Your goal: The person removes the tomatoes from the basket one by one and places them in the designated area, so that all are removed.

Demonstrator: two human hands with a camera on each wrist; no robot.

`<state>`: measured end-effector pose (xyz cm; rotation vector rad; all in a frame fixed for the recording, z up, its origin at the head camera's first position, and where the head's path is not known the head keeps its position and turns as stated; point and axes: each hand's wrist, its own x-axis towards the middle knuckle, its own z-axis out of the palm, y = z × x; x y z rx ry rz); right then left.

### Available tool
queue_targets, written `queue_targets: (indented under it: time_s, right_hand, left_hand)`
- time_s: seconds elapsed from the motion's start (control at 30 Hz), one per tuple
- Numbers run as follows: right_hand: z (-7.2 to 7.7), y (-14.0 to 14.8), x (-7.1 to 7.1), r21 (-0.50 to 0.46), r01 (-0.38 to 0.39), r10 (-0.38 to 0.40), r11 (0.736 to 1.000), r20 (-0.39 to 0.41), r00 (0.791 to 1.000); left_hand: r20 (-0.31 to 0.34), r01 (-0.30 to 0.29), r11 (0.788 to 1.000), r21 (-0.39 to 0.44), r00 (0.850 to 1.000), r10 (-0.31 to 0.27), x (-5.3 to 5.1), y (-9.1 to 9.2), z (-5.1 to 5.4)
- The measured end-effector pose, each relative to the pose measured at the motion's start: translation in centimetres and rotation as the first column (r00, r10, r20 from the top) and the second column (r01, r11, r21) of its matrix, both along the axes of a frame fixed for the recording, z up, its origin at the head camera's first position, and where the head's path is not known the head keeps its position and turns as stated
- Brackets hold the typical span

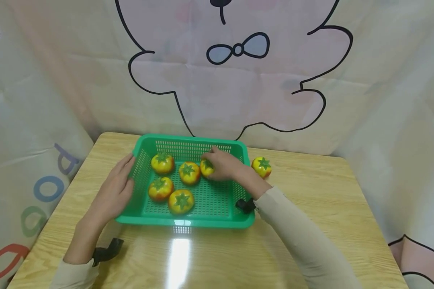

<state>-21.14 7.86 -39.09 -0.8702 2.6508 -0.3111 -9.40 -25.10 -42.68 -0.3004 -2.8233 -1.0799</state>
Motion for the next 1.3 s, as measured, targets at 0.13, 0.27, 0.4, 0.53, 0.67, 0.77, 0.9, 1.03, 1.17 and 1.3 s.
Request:
queue_targets:
  time_s: [0.13, 0.27, 0.4, 0.53, 0.67, 0.77, 0.9, 1.03, 1.17, 1.3]
  right_hand:
    - [0.4, 0.1, -0.3, -0.018, 0.008, -0.009, 1.0, -0.019, 1.0]
    - [0.9, 0.8, -0.2, -0.027, 0.024, -0.024, 0.999, -0.021, 0.999]
    - [1.5, 1.4, 0.3, -0.054, 0.024, -0.025, 0.998, -0.013, 1.0]
    - [2.1, 1.8, 0.8, -0.097, 0.003, -0.007, 0.995, -0.039, 0.999]
    - [2.4, 2.6, 1.2, -0.117, -0.017, 0.01, 0.993, -0.064, 0.998]
    - [2.5, 3.2, 1.4, -0.13, -0.032, 0.022, 0.991, -0.077, 0.997]
    - [2.6, 3.5, 1.8, -0.16, -0.032, 0.018, 0.987, -0.088, 0.996]
    - [3.0, 3.9, 2.4, -0.194, -0.017, -0.001, 0.981, -0.09, 0.996]
    - [3.5, 4.5, 3.0, -0.231, -0.011, -0.014, 0.973, -0.105, 0.994]
    - [3.6, 5.3, 3.3, -0.263, 0.015, -0.046, 0.965, -0.112, 0.993]
  left_hand:
    - [-0.009, -0.007, 1.0, 0.003, 1.0, 0.007, -0.2, -0.3, 0.0]
    - [0.0, 0.0, 1.0, 0.007, 1.0, 0.0, -0.2, -0.4, -0.2]
    - [0.007, -0.004, 1.0, 0.008, 1.0, 0.004, 0.1, -0.3, -0.2]
    - [0.0, -0.008, 1.0, 0.004, 1.0, 0.008, 0.2, -0.3, 0.0]
    - [0.003, 0.0, 1.0, 0.006, 1.0, 0.0, 0.0, -0.3, -0.1]
    - [0.004, 0.002, 1.0, 0.011, 1.0, -0.002, 0.0, -0.2, -0.1]
    - [0.008, -0.005, 1.0, 0.009, 1.0, 0.005, 0.1, -0.3, -0.2]
    - [0.012, -0.012, 1.0, 0.003, 1.0, 0.012, 0.1, -0.3, -0.4]
    - [0.013, -0.015, 1.0, 0.005, 1.0, 0.015, 0.1, -0.3, -0.4]
    - [0.016, -0.011, 1.0, 0.01, 1.0, 0.011, 0.0, -0.2, -0.2]
